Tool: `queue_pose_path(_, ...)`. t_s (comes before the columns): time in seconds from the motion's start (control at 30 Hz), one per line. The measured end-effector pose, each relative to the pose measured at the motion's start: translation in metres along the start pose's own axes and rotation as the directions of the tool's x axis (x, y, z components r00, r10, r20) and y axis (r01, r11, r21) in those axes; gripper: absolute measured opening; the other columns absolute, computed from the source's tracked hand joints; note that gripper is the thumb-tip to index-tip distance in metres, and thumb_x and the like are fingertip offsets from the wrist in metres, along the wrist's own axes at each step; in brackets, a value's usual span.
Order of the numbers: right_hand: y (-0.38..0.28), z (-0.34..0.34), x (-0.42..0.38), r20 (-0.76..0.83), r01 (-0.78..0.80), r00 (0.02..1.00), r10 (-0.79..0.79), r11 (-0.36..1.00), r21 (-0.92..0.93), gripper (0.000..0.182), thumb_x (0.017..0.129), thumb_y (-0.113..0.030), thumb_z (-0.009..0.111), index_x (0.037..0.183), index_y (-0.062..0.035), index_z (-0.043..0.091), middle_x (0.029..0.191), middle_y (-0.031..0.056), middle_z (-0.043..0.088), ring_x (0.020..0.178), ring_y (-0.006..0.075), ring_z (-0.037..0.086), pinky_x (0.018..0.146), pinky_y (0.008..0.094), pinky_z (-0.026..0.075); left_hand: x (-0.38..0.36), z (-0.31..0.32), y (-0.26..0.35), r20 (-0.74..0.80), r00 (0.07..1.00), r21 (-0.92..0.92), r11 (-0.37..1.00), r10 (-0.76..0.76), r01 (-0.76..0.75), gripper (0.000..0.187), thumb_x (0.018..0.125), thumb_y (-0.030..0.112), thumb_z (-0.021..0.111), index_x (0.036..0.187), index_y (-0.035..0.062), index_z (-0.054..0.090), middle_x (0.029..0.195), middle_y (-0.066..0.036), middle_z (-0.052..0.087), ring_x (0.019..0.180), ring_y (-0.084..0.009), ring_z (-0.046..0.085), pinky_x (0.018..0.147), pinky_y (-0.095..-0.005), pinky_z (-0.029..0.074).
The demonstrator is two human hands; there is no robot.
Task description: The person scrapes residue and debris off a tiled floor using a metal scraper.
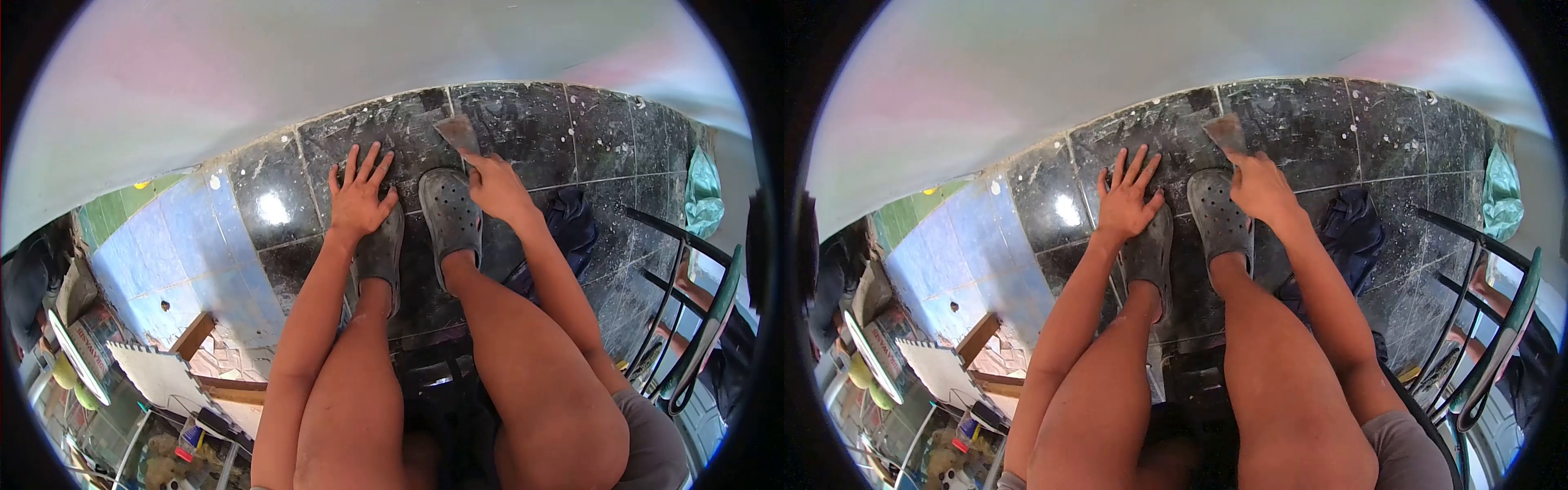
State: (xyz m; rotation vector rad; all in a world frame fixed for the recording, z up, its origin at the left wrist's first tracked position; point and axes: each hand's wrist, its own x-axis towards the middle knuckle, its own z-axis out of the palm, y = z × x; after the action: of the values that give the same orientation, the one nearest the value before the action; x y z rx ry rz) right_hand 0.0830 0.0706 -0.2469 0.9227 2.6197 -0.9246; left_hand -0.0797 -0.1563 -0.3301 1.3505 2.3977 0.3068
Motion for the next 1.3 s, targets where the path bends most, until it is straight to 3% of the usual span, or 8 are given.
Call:
queue_pose_path(0.03,0.001,0.001,-0.006,-0.067,0.055,0.996,-0.057,0.998,-0.035,0.053,0.093,-0.007,0.051,0.145,-0.0123,0.062,0.091,0.0335,0.069,0.098,0.05,0.067,0.096,0.0535,0.052,-0.003,-0.001,0.001,0.005,1.0,0.014,1.0,-0.008,0.008,0.074,0.095,0.05,0.056,0.164,0.0299,0.037,0.175,0.001,0.023,0.162,-0.0315,0.014,0.125,-0.0664,0.012)
queue_pose_path(0.13,0.003,-0.004,-0.02,0.035,-0.071,0.997,0.072,0.997,-0.025,0.053,0.091,-0.007,0.054,0.143,-0.0108,0.063,0.113,0.0321,0.066,0.109,0.0504,0.064,0.095,0.0545,0.054,-0.008,-0.002,0.002,0.03,0.998,0.005,0.999,-0.047,0.047,0.073,0.096,0.053,0.053,0.164,0.0301,0.037,0.175,0.001,0.023,0.162,-0.0311,0.015,0.124,-0.068,0.012)
queue_pose_path(0.43,-0.003,0.002,-0.044,0.011,0.001,1.0,-0.002,0.999,0.047,0.055,0.088,-0.007,0.057,0.142,-0.0096,0.064,0.111,0.0269,0.065,0.103,0.0469,0.066,0.091,0.0532,0.053,-0.011,-0.003,0.006,0.011,0.996,-0.057,0.994,-0.094,0.094,0.074,0.094,0.053,0.055,0.163,0.0314,0.039,0.175,0.003,0.024,0.162,-0.0294,0.013,0.125,-0.0675,0.007)
queue_pose_path(0.53,-0.006,0.003,-0.047,0.014,-0.005,1.0,0.004,0.997,0.076,0.05,0.09,-0.007,0.058,0.14,-0.0094,0.064,0.107,0.0311,0.07,0.103,0.0503,0.066,0.095,0.054,0.052,-0.011,-0.002,0.006,-0.009,0.995,-0.076,0.993,-0.095,0.094,0.074,0.093,0.052,0.056,0.162,0.0315,0.04,0.175,0.003,0.024,0.162,-0.0295,0.013,0.125,-0.0674,0.005)
queue_pose_path(0.63,-0.001,0.008,-0.055,-0.009,-0.025,1.0,0.025,0.995,0.093,0.045,0.091,-0.009,0.06,0.136,-0.0086,0.067,0.096,0.0273,0.071,0.092,0.0477,0.069,0.084,0.0553,0.055,-0.011,-0.001,0.005,-0.011,0.996,-0.095,0.991,-0.093,0.092,0.072,0.094,0.051,0.056,0.162,0.0313,0.041,0.175,0.003,0.024,0.162,-0.0302,0.013,0.124,-0.068,0.005)
queue_pose_path(0.83,-0.014,0.01,-0.061,0.092,-0.103,0.99,0.106,0.994,-0.034,0.043,0.095,-0.011,0.058,0.137,-0.0094,0.067,0.093,0.0282,0.072,0.092,0.0479,0.07,0.086,0.0564,0.056,-0.01,0.003,0.005,-0.027,0.996,-0.089,0.992,-0.09,0.087,0.071,0.095,0.049,0.055,0.162,0.0308,0.041,0.175,0.002,0.024,0.162,-0.0313,0.013,0.124,-0.0683,0.005)
queue_pose_path(1.13,-0.043,0.005,0.02,-0.01,-0.009,1.0,0.008,0.99,-0.14,0.045,0.092,-0.009,0.057,0.136,-0.012,0.069,0.09,0.0299,0.07,0.087,0.0498,0.069,0.088,0.0557,0.056,-0.009,0.004,0.005,-0.034,0.995,-0.1,0.991,-0.093,0.089,0.071,0.094,0.044,0.059,0.161,0.0319,0.041,0.175,0.002,0.025,0.162,-0.0312,0.014,0.123,-0.0683,0.005)
queue_pose_path(1.3,-0.026,0.003,-0.052,0.161,-0.049,0.984,0.078,0.983,-0.178,0.048,0.092,-0.009,0.056,0.139,-0.0141,0.068,0.09,0.0301,0.07,0.088,0.05,0.069,0.089,0.0557,0.057,-0.009,0.006,0.002,-0.052,0.995,-0.102,0.992,-0.085,0.079,0.071,0.094,0.047,0.057,0.161,0.0315,0.042,0.174,0.002,0.025,0.162,-0.0309,0.015,0.123,-0.0686,0.006)
